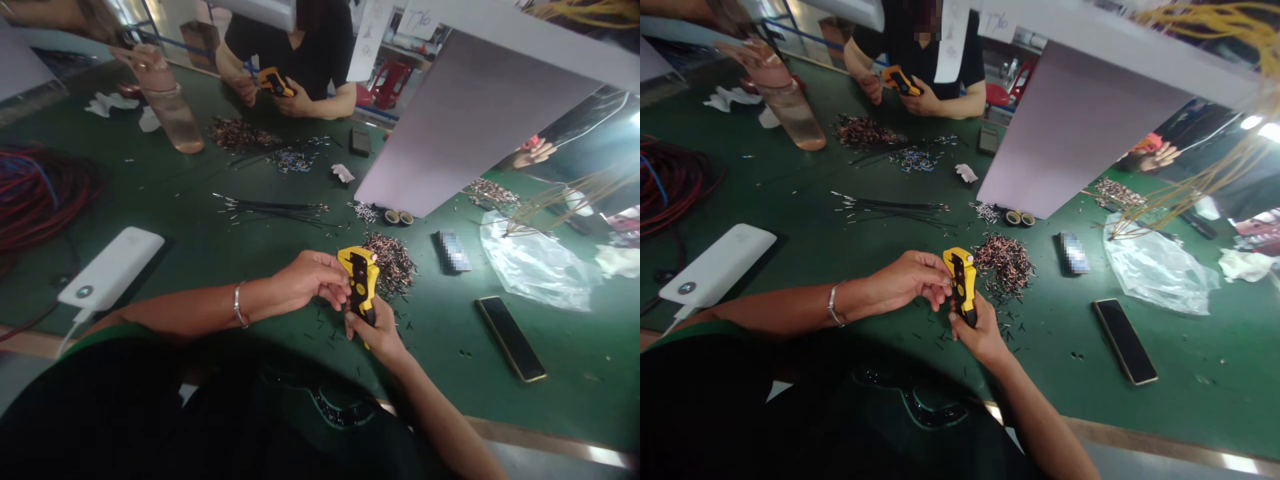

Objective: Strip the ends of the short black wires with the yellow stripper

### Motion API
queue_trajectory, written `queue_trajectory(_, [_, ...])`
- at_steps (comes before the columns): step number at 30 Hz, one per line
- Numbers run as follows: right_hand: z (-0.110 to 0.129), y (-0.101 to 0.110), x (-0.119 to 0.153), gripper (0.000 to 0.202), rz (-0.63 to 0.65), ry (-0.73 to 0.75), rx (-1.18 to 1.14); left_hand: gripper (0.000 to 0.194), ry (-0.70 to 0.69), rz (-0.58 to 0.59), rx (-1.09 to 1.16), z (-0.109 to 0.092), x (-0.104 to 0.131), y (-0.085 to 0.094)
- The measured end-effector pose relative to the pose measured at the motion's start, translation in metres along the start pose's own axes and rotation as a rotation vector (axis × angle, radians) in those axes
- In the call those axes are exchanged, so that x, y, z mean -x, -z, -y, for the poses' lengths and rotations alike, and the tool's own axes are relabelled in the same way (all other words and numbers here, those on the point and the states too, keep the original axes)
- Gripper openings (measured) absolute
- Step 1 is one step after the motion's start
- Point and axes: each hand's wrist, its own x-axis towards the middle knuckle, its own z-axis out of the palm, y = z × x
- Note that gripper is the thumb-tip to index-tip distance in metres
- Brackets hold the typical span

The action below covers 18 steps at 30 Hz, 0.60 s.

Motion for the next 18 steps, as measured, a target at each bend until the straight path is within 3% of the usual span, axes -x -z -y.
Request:
queue_trajectory(5, [-0.008, -0.003, 0.004, 0.015, -0.026, -0.014, -0.038, 0.014, 0.005, -0.018, 0.004, 0.001, 0.000, 0.001])
queue_trajectory(9, [-0.016, -0.005, 0.001, 0.015, -0.040, -0.044, -0.212, 0.016, 0.001, -0.006, -0.007, -0.002, 0.000, 0.002])
queue_trajectory(15, [-0.021, -0.002, -0.010, 0.032, -0.072, -0.032, -0.515, 0.018, 0.004, -0.022, -0.031, -0.003, -0.001, 0.003])
queue_trajectory(18, [-0.019, 0.001, -0.012, 0.038, -0.078, -0.048, -0.557, 0.016, 0.013, -0.018, -0.043, -0.002, -0.002, 0.004])
